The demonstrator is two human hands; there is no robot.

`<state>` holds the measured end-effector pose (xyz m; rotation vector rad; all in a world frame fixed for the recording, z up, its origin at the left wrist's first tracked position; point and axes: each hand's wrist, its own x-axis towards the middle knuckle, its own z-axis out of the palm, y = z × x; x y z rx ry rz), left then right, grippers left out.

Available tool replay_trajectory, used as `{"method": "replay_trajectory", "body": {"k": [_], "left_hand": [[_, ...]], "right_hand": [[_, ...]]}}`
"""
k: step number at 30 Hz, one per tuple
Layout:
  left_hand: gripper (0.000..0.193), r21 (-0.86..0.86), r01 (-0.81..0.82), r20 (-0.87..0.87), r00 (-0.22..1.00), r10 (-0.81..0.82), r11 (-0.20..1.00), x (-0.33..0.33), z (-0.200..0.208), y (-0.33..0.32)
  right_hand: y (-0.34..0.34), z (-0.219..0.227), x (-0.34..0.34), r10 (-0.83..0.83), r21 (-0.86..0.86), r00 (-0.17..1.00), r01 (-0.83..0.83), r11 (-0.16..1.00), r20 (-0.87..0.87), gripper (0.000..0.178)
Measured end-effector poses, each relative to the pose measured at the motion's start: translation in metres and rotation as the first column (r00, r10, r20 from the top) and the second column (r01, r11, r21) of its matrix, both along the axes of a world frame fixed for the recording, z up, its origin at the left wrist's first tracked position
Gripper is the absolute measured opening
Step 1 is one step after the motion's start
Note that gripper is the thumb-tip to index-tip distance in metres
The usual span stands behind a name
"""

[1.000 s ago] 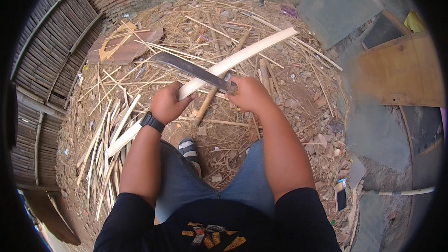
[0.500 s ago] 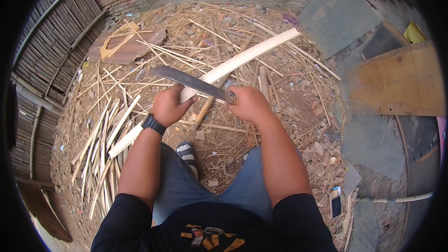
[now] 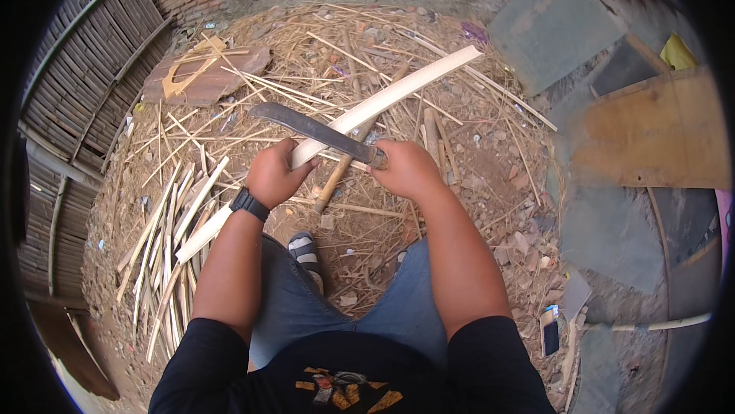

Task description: The person sits on the ground and uses a curved blade to shave a long piece of bamboo, removing thin strips to smooth and shape it. They repeatedly adjust the bamboo and the tool, occasionally using a wooden stick to assist in splitting or peeling the material.

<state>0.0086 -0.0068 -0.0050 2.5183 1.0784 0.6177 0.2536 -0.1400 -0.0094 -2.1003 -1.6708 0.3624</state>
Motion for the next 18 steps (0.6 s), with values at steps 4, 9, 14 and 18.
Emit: {"method": "replay_trajectory", "body": {"k": [4,9,14,18], "left_hand": [[0.046,-0.010,0.001,0.008,1.000,-0.001,1.000,0.000,0.000,-0.001],[0.046,-0.016,0.002,-0.003,1.000,-0.002,1.000,0.002,0.000,0.000],[0.046,-0.022,-0.012,-0.016,1.000,0.011,1.000,-0.001,0.002,0.001],[0.045,-0.059,-0.017,-0.034,0.999,0.015,0.998,-0.001,0.003,0.001]], "right_hand": [[-0.005,0.017,-0.004,-0.083,-0.033,0.986,0.079,0.996,-0.142,0.036],[-0.007,0.011,0.005,-0.150,-0.016,0.977,0.149,0.989,-0.152,0.034],[-0.009,0.016,0.003,-0.132,-0.029,0.962,0.128,0.991,-0.240,0.034],[-0.007,0.009,0.007,-0.073,-0.002,0.978,0.074,0.997,-0.193,0.031]]}}
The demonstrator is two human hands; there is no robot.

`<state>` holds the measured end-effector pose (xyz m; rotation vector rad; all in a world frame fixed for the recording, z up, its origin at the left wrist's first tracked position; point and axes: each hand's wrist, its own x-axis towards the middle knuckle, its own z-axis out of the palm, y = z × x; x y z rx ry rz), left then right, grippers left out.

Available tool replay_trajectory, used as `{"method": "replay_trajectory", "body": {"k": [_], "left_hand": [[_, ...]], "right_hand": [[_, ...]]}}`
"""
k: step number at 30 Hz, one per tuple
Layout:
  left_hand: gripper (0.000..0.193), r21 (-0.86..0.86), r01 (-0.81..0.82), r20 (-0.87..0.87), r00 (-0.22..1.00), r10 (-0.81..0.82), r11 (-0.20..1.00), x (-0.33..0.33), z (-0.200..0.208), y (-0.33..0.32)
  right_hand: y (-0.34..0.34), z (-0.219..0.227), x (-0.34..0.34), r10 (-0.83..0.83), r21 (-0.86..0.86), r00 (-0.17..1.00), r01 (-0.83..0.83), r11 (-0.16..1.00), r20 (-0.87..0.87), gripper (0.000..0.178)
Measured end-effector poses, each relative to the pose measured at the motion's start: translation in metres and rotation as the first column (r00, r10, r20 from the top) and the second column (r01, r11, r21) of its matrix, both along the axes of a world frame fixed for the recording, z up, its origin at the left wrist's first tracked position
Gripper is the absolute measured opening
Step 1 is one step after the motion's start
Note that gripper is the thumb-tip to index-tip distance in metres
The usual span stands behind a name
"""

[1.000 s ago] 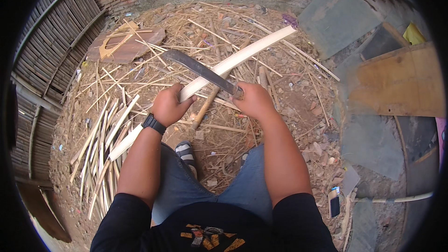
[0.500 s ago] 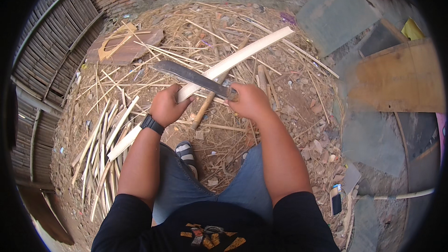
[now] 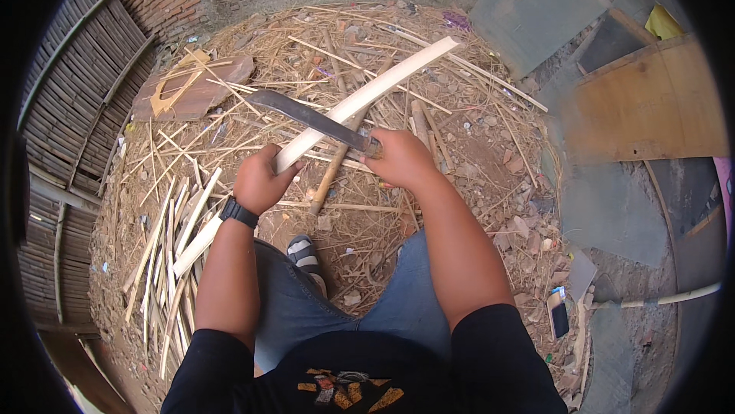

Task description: The person sits on the ground and uses a curved blade to shave a long piece of bamboo, removing thin strips to smooth and shape it. They repeatedly adjust the bamboo and the tool, occasionally using a wooden stick to assist in splitting or peeling the material.

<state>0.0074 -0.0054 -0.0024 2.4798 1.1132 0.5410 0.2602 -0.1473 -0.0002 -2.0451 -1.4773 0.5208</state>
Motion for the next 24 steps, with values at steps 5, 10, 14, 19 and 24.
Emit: {"method": "replay_trajectory", "body": {"k": [5,10,14,19,24], "left_hand": [[0.045,0.017,-0.005,-0.019,1.000,0.005,1.000,0.000,0.002,-0.001],[0.045,0.005,-0.002,-0.014,1.000,0.002,1.000,0.000,-0.001,0.000],[0.046,-0.006,0.000,-0.021,1.000,0.000,1.000,0.000,0.000,-0.002],[0.046,-0.019,0.025,-0.060,0.998,-0.026,1.000,0.002,0.001,-0.004],[0.047,-0.024,0.050,-0.074,0.996,-0.051,0.998,0.001,-0.002,-0.003]], "right_hand": [[0.001,-0.001,0.002,0.020,0.003,0.995,-0.020,1.000,0.096,0.030],[0.000,0.001,0.001,-0.002,-0.025,0.998,0.003,1.000,0.058,0.035],[0.000,0.008,-0.001,0.009,-0.066,0.997,-0.004,0.998,0.075,0.039],[0.002,-0.003,-0.001,0.013,-0.063,0.998,-0.010,0.998,0.054,0.039],[0.003,-0.006,-0.004,0.067,-0.066,0.997,-0.064,0.996,0.046,0.038]]}}
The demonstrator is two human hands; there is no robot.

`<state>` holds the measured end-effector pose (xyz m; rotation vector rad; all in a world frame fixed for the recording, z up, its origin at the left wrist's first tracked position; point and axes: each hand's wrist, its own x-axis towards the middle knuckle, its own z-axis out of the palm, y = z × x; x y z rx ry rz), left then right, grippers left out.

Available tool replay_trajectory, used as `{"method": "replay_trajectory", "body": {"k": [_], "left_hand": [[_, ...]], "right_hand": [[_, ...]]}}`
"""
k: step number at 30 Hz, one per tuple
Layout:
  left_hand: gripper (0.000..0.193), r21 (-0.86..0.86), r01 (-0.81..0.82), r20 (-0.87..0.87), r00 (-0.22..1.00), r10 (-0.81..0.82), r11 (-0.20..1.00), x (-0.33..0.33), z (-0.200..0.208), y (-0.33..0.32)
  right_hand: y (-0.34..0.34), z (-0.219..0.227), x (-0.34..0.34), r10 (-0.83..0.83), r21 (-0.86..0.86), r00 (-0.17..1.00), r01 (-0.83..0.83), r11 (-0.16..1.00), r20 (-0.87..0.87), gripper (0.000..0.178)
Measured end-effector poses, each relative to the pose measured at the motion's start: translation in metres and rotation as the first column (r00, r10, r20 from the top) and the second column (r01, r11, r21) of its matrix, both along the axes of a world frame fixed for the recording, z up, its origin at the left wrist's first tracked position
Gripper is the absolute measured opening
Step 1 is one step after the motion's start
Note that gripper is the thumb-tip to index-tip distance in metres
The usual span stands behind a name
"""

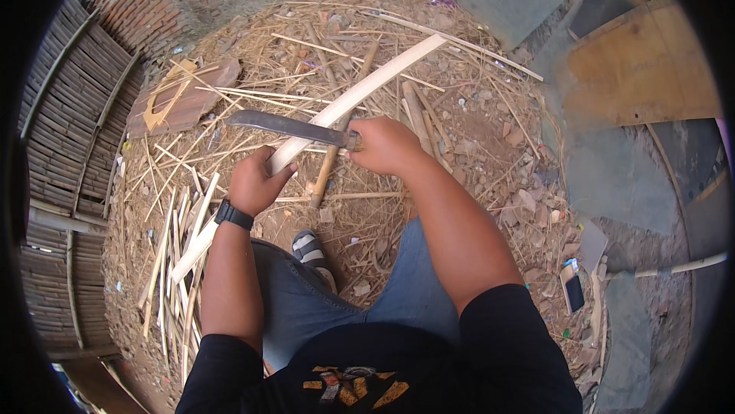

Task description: The person sits on the ground and uses a curved blade to shave a long piece of bamboo, removing thin strips to smooth and shape it. They repeatedly adjust the bamboo and the tool, occasionally using a wooden stick to assist in splitting or peeling the material.

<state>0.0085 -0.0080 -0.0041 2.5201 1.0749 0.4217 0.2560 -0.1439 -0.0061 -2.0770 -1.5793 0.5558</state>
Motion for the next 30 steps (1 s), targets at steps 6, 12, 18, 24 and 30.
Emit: {"method": "replay_trajectory", "body": {"k": [6,12,18,24,30], "left_hand": [[0.048,0.003,0.007,0.018,1.000,-0.007,1.000,0.0006,0.0013,-0.0028],[0.047,0.002,0.016,0.006,1.000,-0.016,1.000,0.0020,0.0015,-0.0012],[0.048,-0.004,0.011,0.002,1.000,-0.011,1.000,0.0011,0.0012,-0.0015],[0.048,0.000,0.001,-0.015,1.000,-0.001,1.000,0.0021,0.0026,-0.0024],[0.048,-0.009,-0.011,-0.018,1.000,0.010,1.000,0.0024,0.0043,-0.0039]], "right_hand": [[-0.0007,0.0066,-0.0015,-0.049,-0.036,0.998,0.048,0.998,-0.025,0.036],[-0.0007,0.0021,0.0011,-0.042,-0.018,0.999,0.042,0.999,-0.019,0.034],[-0.0007,0.0083,-0.0001,-0.026,-0.048,1.000,0.025,0.999,-0.011,0.036],[-0.0011,0.0052,0.0004,-0.004,-0.008,1.000,0.004,1.000,0.010,0.038],[-0.0012,0.0022,0.0009,-0.002,0.010,1.000,0.002,1.000,0.012,0.040]]}}
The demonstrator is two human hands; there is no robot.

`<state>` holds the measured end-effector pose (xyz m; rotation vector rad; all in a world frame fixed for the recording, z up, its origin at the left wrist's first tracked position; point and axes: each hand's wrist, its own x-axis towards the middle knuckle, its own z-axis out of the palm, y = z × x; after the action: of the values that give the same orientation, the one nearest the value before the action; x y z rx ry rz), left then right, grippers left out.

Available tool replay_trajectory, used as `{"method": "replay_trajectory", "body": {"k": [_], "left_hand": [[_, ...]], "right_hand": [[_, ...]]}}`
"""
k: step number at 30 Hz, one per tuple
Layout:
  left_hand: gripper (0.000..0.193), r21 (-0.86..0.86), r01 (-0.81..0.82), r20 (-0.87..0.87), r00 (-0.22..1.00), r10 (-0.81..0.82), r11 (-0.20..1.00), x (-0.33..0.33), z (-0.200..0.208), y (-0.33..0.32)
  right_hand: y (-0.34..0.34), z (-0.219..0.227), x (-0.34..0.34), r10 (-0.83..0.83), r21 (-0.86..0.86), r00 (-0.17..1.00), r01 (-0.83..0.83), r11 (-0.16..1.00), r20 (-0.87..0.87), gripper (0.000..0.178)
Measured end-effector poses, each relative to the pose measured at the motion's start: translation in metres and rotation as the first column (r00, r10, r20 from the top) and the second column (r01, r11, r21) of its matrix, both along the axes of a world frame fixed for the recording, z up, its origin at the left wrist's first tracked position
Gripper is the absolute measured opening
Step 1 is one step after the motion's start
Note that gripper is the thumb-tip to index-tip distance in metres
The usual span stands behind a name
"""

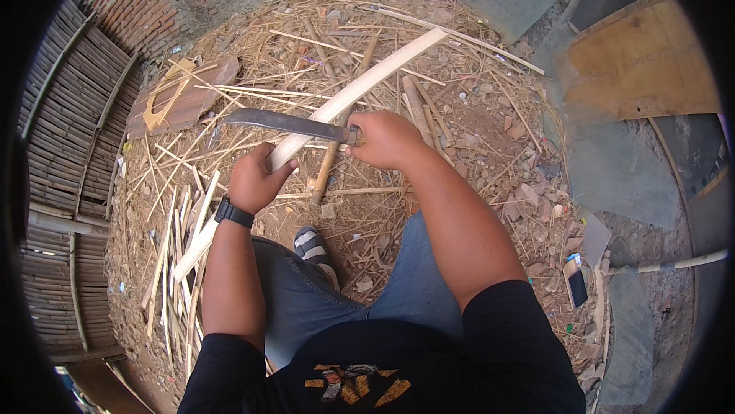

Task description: The person sits on the ground and uses a curved blade to shave a long piece of bamboo, removing thin strips to smooth and shape it. They repeatedly adjust the bamboo and the tool, occasionally using a wooden stick to assist in splitting or peeling the material.

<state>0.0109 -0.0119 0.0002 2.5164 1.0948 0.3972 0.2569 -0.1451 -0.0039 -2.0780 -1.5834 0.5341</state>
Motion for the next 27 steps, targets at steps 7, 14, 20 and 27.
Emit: {"method": "replay_trajectory", "body": {"k": [7,14,20,27], "left_hand": [[0.047,0.002,0.001,0.010,1.000,-0.001,1.000,0.000,-0.002,0.001],[0.048,0.009,0.019,-0.028,0.999,-0.018,1.000,0.000,-0.002,0.001],[0.048,0.037,0.031,-0.027,0.999,-0.030,0.999,0.000,-0.004,0.003],[0.048,0.047,0.043,-0.024,0.999,-0.042,0.998,-0.001,-0.005,0.002]], "right_hand": [[0.000,0.006,-0.002,-0.025,-0.048,1.000,0.025,0.999,-0.009,0.042],[0.000,0.001,0.001,-0.026,-0.058,1.000,0.026,0.998,-0.006,0.043],[0.000,-0.005,0.003,0.032,0.017,0.999,-0.033,0.999,0.015,0.040],[0.000,-0.001,0.001,0.031,-0.009,0.999,-0.031,0.999,0.042,0.042]]}}
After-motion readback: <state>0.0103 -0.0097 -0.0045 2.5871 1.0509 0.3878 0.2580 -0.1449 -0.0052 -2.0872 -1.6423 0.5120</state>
